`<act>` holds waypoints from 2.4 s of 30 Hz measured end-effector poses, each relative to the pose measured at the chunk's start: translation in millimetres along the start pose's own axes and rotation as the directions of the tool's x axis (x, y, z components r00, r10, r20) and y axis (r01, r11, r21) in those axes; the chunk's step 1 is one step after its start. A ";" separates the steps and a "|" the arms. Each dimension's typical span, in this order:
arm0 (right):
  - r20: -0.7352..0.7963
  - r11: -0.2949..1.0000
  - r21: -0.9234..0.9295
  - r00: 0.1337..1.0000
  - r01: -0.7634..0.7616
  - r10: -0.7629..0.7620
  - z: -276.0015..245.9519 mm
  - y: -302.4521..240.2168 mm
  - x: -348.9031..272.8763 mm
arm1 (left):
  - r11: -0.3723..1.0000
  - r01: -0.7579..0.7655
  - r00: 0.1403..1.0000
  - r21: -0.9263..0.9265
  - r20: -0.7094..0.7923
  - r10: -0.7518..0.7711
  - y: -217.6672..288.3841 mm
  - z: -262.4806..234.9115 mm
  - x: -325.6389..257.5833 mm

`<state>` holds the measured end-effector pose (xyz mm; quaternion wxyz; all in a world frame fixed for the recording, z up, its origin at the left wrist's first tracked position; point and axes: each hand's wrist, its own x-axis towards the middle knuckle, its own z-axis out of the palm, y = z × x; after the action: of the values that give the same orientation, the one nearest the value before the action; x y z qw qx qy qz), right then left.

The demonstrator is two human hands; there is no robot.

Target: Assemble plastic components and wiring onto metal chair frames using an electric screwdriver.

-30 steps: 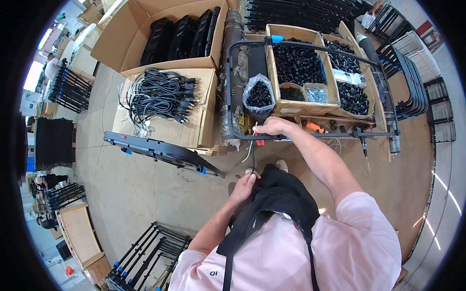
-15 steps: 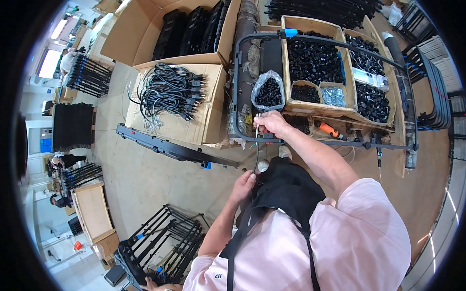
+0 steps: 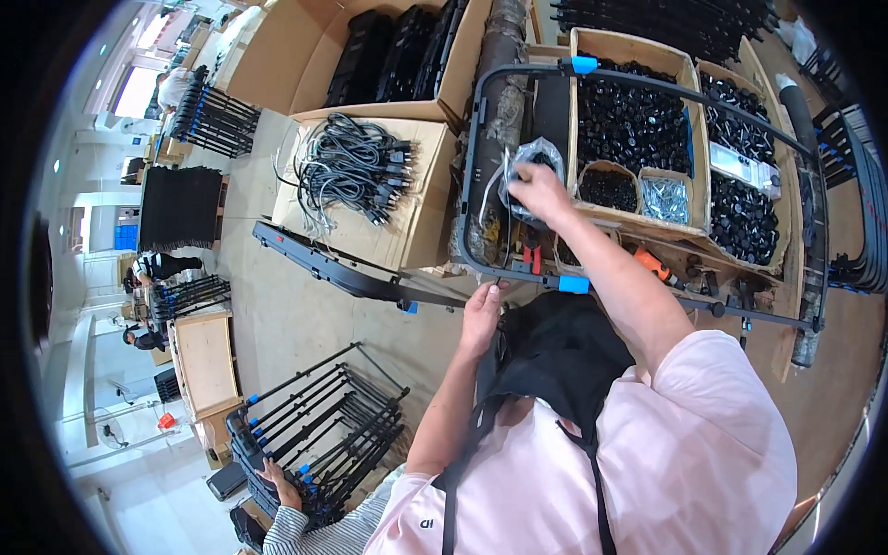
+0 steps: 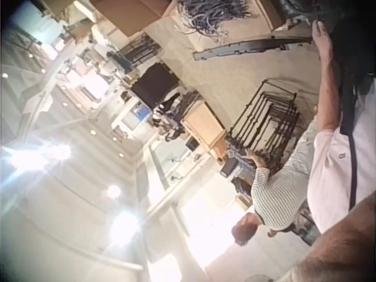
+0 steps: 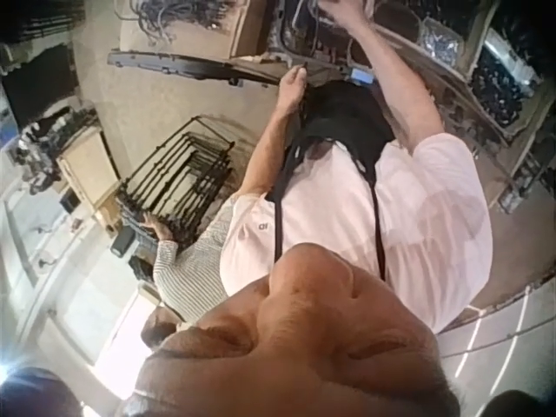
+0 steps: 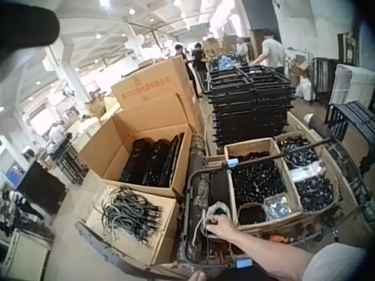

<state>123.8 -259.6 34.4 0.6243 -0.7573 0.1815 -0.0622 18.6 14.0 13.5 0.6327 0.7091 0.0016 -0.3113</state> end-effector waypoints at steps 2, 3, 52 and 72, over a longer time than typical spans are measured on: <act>-0.011 0.975 -0.200 0.996 -0.093 0.093 6.4 5.4 -22.3 | 0.996 0.037 0.999 -0.076 0.021 -0.036 -3.8 -3.4 1.4; 0.204 0.884 -0.118 0.861 -0.452 0.467 6.9 0.6 -27.2 | 0.985 0.087 0.996 -0.149 0.045 -0.081 -5.7 -5.0 2.3; 0.281 0.580 -0.779 0.960 0.236 -0.013 -14.0 -4.7 22.8 | 0.954 0.134 0.988 -0.270 -0.039 -0.150 7.8 7.5 18.8; -0.003 0.845 -0.530 0.997 -0.070 0.081 -28.4 10.2 8.5 | 0.936 0.222 0.975 -0.274 0.096 -0.203 4.1 -9.0 21.5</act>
<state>120.6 -290.4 29.5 0.3955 -0.8927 0.2151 0.0225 41.5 12.8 7.6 0.6899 0.5964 0.1017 -0.3975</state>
